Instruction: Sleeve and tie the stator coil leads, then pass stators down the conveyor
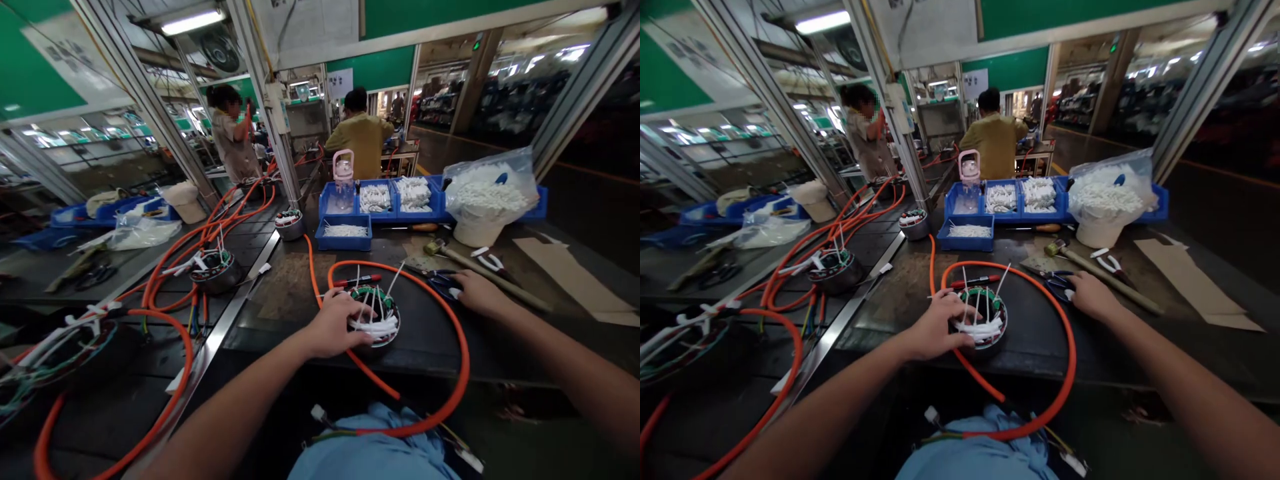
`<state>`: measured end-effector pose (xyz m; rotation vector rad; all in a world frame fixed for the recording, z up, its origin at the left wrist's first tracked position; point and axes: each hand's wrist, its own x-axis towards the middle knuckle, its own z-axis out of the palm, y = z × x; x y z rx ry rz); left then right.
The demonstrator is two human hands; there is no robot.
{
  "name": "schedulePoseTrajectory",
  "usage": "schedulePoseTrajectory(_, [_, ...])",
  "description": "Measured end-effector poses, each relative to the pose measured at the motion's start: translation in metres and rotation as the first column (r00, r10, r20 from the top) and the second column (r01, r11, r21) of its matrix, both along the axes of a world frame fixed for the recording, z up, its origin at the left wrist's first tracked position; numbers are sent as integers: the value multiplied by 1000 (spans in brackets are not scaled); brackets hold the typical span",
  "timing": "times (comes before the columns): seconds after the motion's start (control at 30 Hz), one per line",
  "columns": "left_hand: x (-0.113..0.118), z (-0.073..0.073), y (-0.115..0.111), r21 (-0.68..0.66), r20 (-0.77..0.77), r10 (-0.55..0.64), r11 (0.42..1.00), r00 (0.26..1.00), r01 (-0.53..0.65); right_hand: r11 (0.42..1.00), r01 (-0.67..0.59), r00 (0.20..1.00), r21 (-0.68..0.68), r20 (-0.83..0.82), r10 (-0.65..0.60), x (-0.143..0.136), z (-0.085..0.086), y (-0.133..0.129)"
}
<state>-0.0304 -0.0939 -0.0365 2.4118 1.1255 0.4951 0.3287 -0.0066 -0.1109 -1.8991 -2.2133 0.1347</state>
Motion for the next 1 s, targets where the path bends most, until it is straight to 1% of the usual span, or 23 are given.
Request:
schedulePoseTrajectory(0.1, [-6, 10, 10, -40, -49, -110, 993, 993, 108, 999, -23, 998, -49, 65, 27, 8, -3, 5])
schedulePoseTrajectory(0.17, [-7, 17, 13, -55, -84, -134, 990, 987, 130, 999, -7, 995, -52, 99, 12, 6, -3, 8])
schedulePoseTrajectory(0.23, [-6, 20, 10, -60, -110, -103, 993, 989, 97, 999, 12, 993, -39, 121, -8, 4, -1, 12])
schedulePoseTrajectory(0.3, [-3, 19, 6, -64, -114, -59, 997, 992, 52, 999, 22, 992, -32, 127, -18, 2, 1, 17])
schedulePoseTrajectory(0.37, [-1, 17, 3, -63, -105, -32, 998, 994, 26, 999, 15, 993, -49, 120, -9, 2, 3, 21])
schedulePoseTrajectory(0.43, [-1, 16, 3, -55, -96, -29, 998, 995, 24, 996, -2, 995, -84, 103, 11, 2, 5, 21])
schedulePoseTrajectory(0.53, [-2, 15, 5, -58, -91, -49, 997, 995, 44, 989, -25, 997, -145, 64, 35, 0, 8, 15])
schedulePoseTrajectory(0.6, [-3, 16, 6, -55, -97, -64, 997, 993, 59, 982, -19, 999, -190, 35, 26, 0, 9, 10])
schedulePoseTrajectory(0.77, [3, 21, 2, 13, -179, -70, 997, 981, 73, 958, 78, 996, -277, -23, -88, 12, 16, -7])
schedulePoseTrajectory(0.83, [8, 24, 2, 27, -223, -64, 997, 973, 71, 951, 91, 993, -295, -40, -107, 19, 18, -15])
schedulePoseTrajectory(0.9, [12, 26, 2, 14, -250, -60, 998, 966, 66, 951, 69, 995, -302, -45, -87, 23, 18, -24])
schedulePoseTrajectory(1.0, [14, 25, 5, -26, -253, -60, 998, 966, 55, 956, 6, 999, -292, -46, -20, 22, 16, -33])
